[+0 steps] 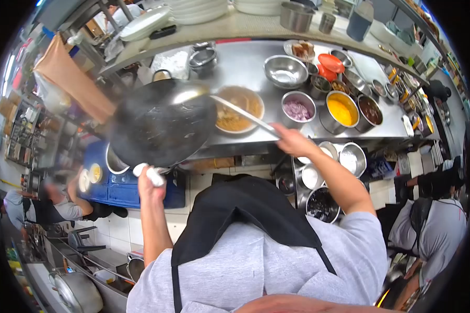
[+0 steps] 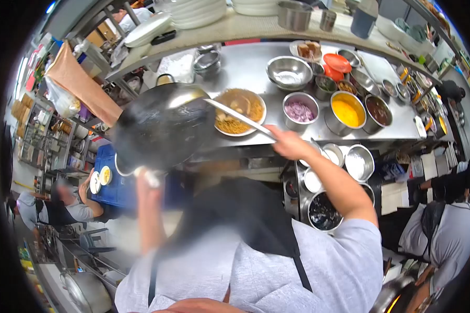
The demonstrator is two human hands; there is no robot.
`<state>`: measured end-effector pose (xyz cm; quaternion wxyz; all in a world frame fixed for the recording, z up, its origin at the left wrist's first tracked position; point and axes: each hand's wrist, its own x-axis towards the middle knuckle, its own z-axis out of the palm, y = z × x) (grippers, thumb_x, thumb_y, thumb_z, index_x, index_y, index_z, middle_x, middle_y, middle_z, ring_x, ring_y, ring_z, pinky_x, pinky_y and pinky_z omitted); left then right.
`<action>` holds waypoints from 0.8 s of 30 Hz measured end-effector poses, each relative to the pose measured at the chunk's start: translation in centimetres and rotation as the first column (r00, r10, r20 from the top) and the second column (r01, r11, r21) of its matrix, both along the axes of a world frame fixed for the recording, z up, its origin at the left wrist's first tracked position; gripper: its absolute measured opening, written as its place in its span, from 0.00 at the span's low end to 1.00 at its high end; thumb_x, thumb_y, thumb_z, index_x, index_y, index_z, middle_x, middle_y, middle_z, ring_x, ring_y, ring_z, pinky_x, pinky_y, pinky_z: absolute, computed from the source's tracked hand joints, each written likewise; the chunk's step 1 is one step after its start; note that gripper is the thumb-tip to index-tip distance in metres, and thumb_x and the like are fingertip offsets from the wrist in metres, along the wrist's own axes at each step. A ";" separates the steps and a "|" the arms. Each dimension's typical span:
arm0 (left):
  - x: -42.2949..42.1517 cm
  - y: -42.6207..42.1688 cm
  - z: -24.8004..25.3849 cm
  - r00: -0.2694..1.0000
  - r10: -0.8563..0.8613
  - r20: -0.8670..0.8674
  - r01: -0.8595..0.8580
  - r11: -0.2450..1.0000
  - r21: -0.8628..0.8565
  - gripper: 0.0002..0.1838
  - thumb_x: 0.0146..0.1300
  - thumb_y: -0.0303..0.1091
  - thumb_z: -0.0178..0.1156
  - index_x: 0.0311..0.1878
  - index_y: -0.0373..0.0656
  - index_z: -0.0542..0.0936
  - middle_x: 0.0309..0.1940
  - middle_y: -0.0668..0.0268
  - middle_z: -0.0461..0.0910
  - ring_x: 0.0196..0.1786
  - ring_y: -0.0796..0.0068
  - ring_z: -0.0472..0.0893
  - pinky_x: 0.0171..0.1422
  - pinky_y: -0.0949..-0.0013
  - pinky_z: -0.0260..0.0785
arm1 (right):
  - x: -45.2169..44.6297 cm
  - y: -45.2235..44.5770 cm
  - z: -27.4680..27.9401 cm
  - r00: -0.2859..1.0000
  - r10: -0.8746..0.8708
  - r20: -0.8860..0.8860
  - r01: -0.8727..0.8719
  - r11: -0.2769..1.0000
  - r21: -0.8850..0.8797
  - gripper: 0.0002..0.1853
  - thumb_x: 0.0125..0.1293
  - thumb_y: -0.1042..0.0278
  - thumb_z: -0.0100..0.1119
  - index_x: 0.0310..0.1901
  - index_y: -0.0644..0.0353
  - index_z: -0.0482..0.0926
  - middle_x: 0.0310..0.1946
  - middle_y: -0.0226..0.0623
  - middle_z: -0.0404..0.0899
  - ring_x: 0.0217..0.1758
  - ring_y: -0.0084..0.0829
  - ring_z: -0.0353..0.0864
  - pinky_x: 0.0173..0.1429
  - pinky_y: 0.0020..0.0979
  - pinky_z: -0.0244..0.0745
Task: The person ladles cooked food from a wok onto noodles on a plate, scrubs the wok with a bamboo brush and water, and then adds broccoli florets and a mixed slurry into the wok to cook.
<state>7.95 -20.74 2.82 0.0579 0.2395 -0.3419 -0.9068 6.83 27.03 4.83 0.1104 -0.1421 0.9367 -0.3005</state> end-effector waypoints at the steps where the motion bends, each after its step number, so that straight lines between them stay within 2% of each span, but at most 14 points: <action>1: 2.6 0.2 2.3 1.000 0.016 0.026 -0.016 1.000 0.018 0.02 0.60 0.26 0.54 0.35 0.45 0.72 0.25 0.66 0.75 0.24 0.70 0.79 0.26 0.69 0.74 | -0.4 -2.1 -1.7 0.992 0.122 -0.028 -0.125 0.979 -0.163 0.30 0.61 0.68 0.54 0.65 0.50 0.58 0.23 0.47 0.77 0.29 0.48 0.80 0.34 0.45 0.72; 2: 4.7 0.8 4.1 0.994 0.076 0.075 -0.077 0.997 0.009 0.03 0.60 0.26 0.54 0.34 0.45 0.71 0.24 0.66 0.75 0.23 0.70 0.79 0.25 0.70 0.73 | -0.7 -4.5 -1.8 0.977 0.202 0.069 -0.179 0.951 -0.254 0.29 0.61 0.66 0.54 0.64 0.54 0.59 0.27 0.48 0.77 0.33 0.45 0.80 0.38 0.42 0.72; 3: 6.6 1.4 5.7 0.983 0.143 0.118 -0.143 0.990 -0.003 0.03 0.59 0.27 0.54 0.34 0.46 0.71 0.23 0.66 0.75 0.23 0.69 0.79 0.23 0.72 0.73 | -1.8 -6.9 -5.3 0.954 0.288 -0.082 -0.297 0.877 -0.378 0.28 0.60 0.66 0.55 0.63 0.57 0.62 0.36 0.52 0.78 0.40 0.46 0.81 0.44 0.41 0.73; 5: 10.1 1.6 7.5 0.956 0.221 0.192 -0.216 0.975 -0.045 0.03 0.58 0.27 0.54 0.33 0.46 0.70 0.21 0.66 0.74 0.20 0.69 0.77 0.20 0.74 0.70 | -3.3 -11.9 -4.4 0.865 0.501 -0.036 -0.463 0.767 -0.445 0.26 0.61 0.64 0.56 0.61 0.61 0.64 0.46 0.54 0.75 0.49 0.50 0.77 0.53 0.41 0.71; 7: 14.4 -1.0 5.0 0.963 0.257 0.078 -0.251 0.965 -0.074 0.03 0.57 0.28 0.54 0.33 0.46 0.70 0.20 0.66 0.74 0.19 0.69 0.77 0.19 0.73 0.70 | -4.7 -17.3 -4.8 0.769 0.636 -0.061 -0.595 0.678 -0.432 0.26 0.62 0.64 0.56 0.61 0.60 0.64 0.47 0.54 0.76 0.50 0.52 0.78 0.53 0.43 0.72; 8: 15.8 -1.3 4.8 0.917 0.372 0.142 -0.364 0.928 -0.081 0.03 0.58 0.28 0.54 0.32 0.45 0.69 0.19 0.65 0.73 0.18 0.68 0.76 0.17 0.73 0.69 | -4.7 -19.8 -3.2 0.712 0.696 -0.087 -0.655 0.615 -0.439 0.26 0.62 0.65 0.55 0.61 0.59 0.64 0.46 0.53 0.76 0.49 0.52 0.78 0.53 0.43 0.72; 9: 17.9 -1.3 4.9 0.903 0.419 0.097 -0.423 0.906 0.020 0.03 0.58 0.28 0.54 0.31 0.45 0.69 0.19 0.64 0.73 0.19 0.68 0.77 0.17 0.73 0.69 | -4.5 -22.1 -0.7 0.644 0.757 -0.114 -0.715 0.541 -0.443 0.26 0.62 0.66 0.55 0.62 0.59 0.63 0.46 0.52 0.76 0.49 0.52 0.78 0.52 0.44 0.72; 11: 22.2 -1.3 5.2 0.808 0.558 0.189 -0.555 0.829 -0.075 0.04 0.59 0.30 0.54 0.29 0.45 0.70 0.20 0.63 0.74 0.18 0.69 0.75 0.15 0.73 0.65 | -3.6 -26.6 3.3 0.450 0.884 -0.130 -0.799 0.333 -0.500 0.28 0.62 0.67 0.54 0.65 0.56 0.61 0.45 0.51 0.77 0.47 0.50 0.78 0.51 0.44 0.72; 12: 24.7 -0.7 5.4 0.820 0.553 0.147 -0.524 0.829 -0.196 0.05 0.58 0.33 0.54 0.29 0.45 0.70 0.20 0.64 0.73 0.17 0.73 0.71 0.15 0.74 0.59 | -3.0 -28.1 5.0 0.374 0.918 -0.130 -0.823 0.264 -0.502 0.28 0.62 0.67 0.54 0.65 0.56 0.61 0.45 0.51 0.77 0.47 0.50 0.78 0.51 0.44 0.72; 13: 26.9 0.1 6.1 0.764 0.629 0.145 -0.599 0.775 -0.203 0.05 0.58 0.33 0.54 0.29 0.45 0.70 0.20 0.64 0.73 0.17 0.73 0.71 0.15 0.74 0.59 | -2.2 -29.7 6.4 0.239 0.971 -0.028 -0.788 0.177 -0.590 0.30 0.62 0.68 0.53 0.66 0.55 0.59 0.44 0.51 0.77 0.45 0.49 0.79 0.51 0.44 0.72; 15: 30.5 2.0 8.8 0.545 0.814 0.204 -0.833 0.553 0.017 0.07 0.57 0.35 0.54 0.29 0.44 0.69 0.20 0.67 0.71 0.17 0.77 0.67 0.17 0.76 0.55 | 0.0 -33.0 6.0 -0.015 0.999 0.045 -0.740 0.019 -0.672 0.31 0.62 0.69 0.52 0.67 0.53 0.58 0.43 0.51 0.77 0.43 0.48 0.79 0.50 0.44 0.72; 18: 35.5 4.6 10.1 0.316 0.934 0.165 -0.946 0.323 -0.019 0.08 0.56 0.36 0.55 0.30 0.43 0.70 0.20 0.69 0.68 0.18 0.78 0.67 0.19 0.76 0.56 | 4.1 -36.7 0.4 -0.126 0.990 -0.066 -0.872 -0.142 -0.467 0.34 0.60 0.70 0.52 0.69 0.50 0.56 0.39 0.51 0.78 0.40 0.49 0.80 0.48 0.44 0.72; 20: 38.0 6.0 10.2 0.088 0.966 0.244 -0.993 0.105 -0.060 0.09 0.57 0.38 0.55 0.31 0.41 0.71 0.20 0.68 0.68 0.17 0.78 0.67 0.18 0.77 0.55 | 7.1 -38.8 -1.5 -0.146 0.988 0.054 -0.949 -0.125 -0.290 0.35 0.56 0.71 0.53 0.68 0.49 0.57 0.35 0.50 0.78 0.40 0.51 0.79 0.46 0.46 0.71; 24: 49.2 8.0 5.6 -0.134 0.972 0.194 -0.990 -0.139 0.008 0.09 0.59 0.40 0.52 0.31 0.45 0.70 0.21 0.65 0.68 0.15 0.77 0.65 0.15 0.76 0.55 | 15.5 -44.8 -2.1 -0.340 0.937 0.076 -0.917 -0.312 -0.249 0.34 0.54 0.70 0.54 0.65 0.52 0.60 0.35 0.52 0.79 0.41 0.53 0.78 0.47 0.47 0.70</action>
